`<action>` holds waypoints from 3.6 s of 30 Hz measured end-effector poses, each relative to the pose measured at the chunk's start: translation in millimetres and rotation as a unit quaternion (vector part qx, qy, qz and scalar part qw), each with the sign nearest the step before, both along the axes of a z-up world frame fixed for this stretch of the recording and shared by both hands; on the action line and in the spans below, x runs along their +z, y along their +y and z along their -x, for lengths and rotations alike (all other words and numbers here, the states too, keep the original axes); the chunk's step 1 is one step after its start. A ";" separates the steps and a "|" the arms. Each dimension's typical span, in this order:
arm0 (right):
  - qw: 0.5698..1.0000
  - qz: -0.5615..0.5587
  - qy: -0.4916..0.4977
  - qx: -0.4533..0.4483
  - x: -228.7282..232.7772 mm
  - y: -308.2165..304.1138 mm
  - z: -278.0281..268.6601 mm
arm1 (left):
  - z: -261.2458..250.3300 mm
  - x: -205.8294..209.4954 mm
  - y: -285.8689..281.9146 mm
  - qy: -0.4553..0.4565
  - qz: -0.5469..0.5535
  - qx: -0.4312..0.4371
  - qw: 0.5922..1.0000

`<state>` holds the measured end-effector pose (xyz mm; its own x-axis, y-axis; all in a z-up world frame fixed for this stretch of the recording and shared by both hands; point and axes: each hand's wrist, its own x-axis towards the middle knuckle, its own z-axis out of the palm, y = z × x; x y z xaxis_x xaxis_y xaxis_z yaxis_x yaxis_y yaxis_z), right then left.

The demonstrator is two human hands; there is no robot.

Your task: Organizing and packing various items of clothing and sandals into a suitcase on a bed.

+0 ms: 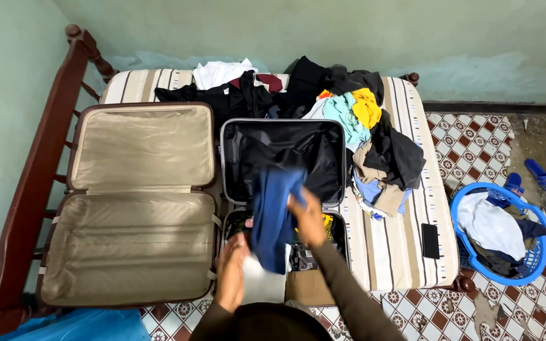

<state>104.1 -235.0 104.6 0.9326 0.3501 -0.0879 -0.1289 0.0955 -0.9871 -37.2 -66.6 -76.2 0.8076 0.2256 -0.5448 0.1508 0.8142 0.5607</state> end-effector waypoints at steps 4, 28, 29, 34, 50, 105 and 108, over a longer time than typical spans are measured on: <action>0.963 -0.263 -0.058 -0.021 99.1 31.8 -99.7 | -20.3 198.4 -4.2 -0.154 -0.317 0.015 0.936; 0.904 0.001 0.420 -0.078 -352.4 -60.9 -73.7 | 65.7 -23.9 24.1 0.054 -0.450 -0.446 0.772; 0.910 0.030 0.403 -0.095 -345.6 -61.7 -45.4 | 66.1 -37.9 28.1 0.060 -0.493 -0.466 0.732; 0.859 -0.182 0.477 0.037 -494.1 -103.2 30.9 | 51.6 -81.7 35.5 0.100 -0.483 -0.476 0.728; 0.921 0.286 0.259 0.050 -429.6 -66.7 176.9 | 91.5 -155.2 28.8 0.176 -0.485 -0.461 0.722; 0.945 -0.284 0.124 -0.109 -109.9 -4.2 64.9 | 32.0 95.5 20.0 -0.156 -0.515 -0.336 0.773; 0.951 -0.274 0.094 -0.110 -64.9 8.1 53.5 | 13.3 162.7 13.3 -0.115 -0.455 -0.129 0.873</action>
